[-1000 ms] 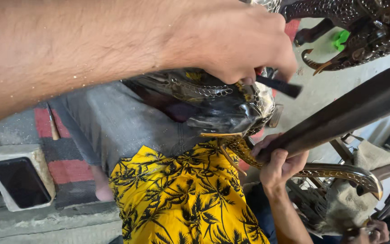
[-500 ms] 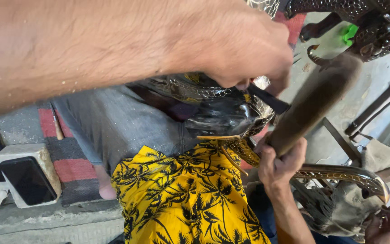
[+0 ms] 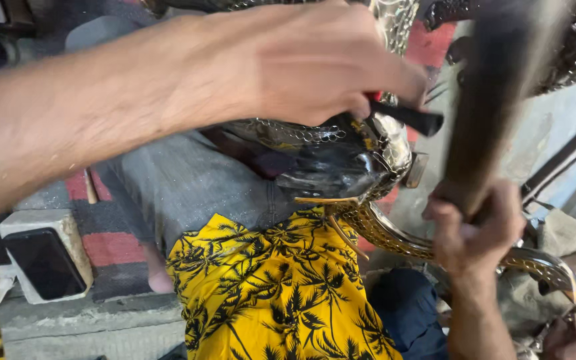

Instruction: The person sits on the workshop floor with a polished metal peacock sculpture on their lap and hammers a punch against its surface to detail and smooth the metalwork, repositioning the punch and rotating the sculpture to work different areas.

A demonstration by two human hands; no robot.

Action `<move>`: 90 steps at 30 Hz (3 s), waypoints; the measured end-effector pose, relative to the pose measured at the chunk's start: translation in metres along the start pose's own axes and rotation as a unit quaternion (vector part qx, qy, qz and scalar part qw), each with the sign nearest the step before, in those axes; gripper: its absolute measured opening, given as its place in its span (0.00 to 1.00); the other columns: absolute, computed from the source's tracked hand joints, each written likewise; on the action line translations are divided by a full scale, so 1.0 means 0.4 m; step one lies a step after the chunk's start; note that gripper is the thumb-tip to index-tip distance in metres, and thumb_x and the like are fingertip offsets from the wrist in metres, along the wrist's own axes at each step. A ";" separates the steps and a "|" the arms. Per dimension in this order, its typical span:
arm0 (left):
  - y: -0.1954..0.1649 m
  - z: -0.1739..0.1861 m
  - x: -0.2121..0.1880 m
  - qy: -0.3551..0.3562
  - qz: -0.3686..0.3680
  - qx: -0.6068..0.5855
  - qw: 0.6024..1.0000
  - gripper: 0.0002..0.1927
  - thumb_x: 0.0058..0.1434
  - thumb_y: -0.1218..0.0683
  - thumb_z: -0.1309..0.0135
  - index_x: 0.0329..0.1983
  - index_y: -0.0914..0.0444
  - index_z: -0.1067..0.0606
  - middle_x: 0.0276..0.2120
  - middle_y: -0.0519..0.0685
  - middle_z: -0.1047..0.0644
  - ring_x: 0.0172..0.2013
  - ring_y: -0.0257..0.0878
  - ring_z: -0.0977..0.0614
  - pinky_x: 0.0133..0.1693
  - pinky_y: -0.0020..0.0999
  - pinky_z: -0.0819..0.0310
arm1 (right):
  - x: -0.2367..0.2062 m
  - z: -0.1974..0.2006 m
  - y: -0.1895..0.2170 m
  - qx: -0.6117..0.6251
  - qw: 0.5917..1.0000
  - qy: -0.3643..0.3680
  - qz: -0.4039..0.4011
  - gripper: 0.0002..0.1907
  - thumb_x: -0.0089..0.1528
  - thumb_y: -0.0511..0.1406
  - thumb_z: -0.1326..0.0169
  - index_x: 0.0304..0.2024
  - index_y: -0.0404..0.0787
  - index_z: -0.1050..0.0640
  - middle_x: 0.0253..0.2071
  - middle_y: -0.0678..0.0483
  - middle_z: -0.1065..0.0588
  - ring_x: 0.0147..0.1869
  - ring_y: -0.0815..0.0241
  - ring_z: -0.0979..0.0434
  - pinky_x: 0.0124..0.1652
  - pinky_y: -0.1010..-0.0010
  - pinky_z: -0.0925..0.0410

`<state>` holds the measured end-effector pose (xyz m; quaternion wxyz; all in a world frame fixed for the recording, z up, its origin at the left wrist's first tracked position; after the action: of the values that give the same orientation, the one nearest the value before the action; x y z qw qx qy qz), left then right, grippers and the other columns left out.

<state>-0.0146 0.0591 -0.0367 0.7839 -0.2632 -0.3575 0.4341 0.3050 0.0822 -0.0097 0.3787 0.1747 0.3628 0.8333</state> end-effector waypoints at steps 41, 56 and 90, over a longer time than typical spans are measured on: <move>0.000 0.032 0.014 -0.010 0.055 -0.058 0.997 0.21 0.55 0.66 0.40 0.52 0.56 0.21 0.30 0.55 0.22 0.33 0.42 0.15 0.29 0.41 0.24 | 0.074 0.011 0.086 -0.176 0.976 -0.058 -0.112 0.14 0.62 0.23 0.35 0.40 0.30 0.29 0.32 0.45 0.24 0.33 0.56 0.22 0.35 0.68 0.29; 0.017 0.010 -0.027 -0.102 -0.016 -0.072 0.992 0.20 0.65 0.63 0.38 0.58 0.60 0.28 0.38 0.57 0.20 0.37 0.56 0.17 0.37 0.48 0.25 | 0.038 0.276 -0.196 -0.168 0.946 0.078 -0.267 0.24 0.80 0.43 0.54 0.37 0.31 0.25 0.27 0.46 0.27 0.29 0.56 0.27 0.33 0.65 0.32; -0.077 -0.170 -0.143 -0.471 0.230 -0.192 0.830 0.10 0.70 0.58 0.37 0.49 0.64 0.25 0.43 0.47 0.17 0.42 0.31 0.14 0.47 0.29 0.16 | 0.382 0.036 -0.229 0.538 0.690 -0.262 -0.407 0.08 0.66 0.32 0.46 0.44 0.32 0.22 0.36 0.44 0.22 0.33 0.55 0.23 0.36 0.64 0.30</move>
<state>0.0330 -0.0125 -0.0747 0.3314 -0.2469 -0.6887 0.5958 0.2596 0.2461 -0.0648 0.6015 0.3946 0.6709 0.1800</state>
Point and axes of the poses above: each hand's wrist, its own x-axis towards the middle knuckle, its own z-axis out of the back of the hand, y = z × x, the point moved 2 cm from there along x, towards the middle knuckle
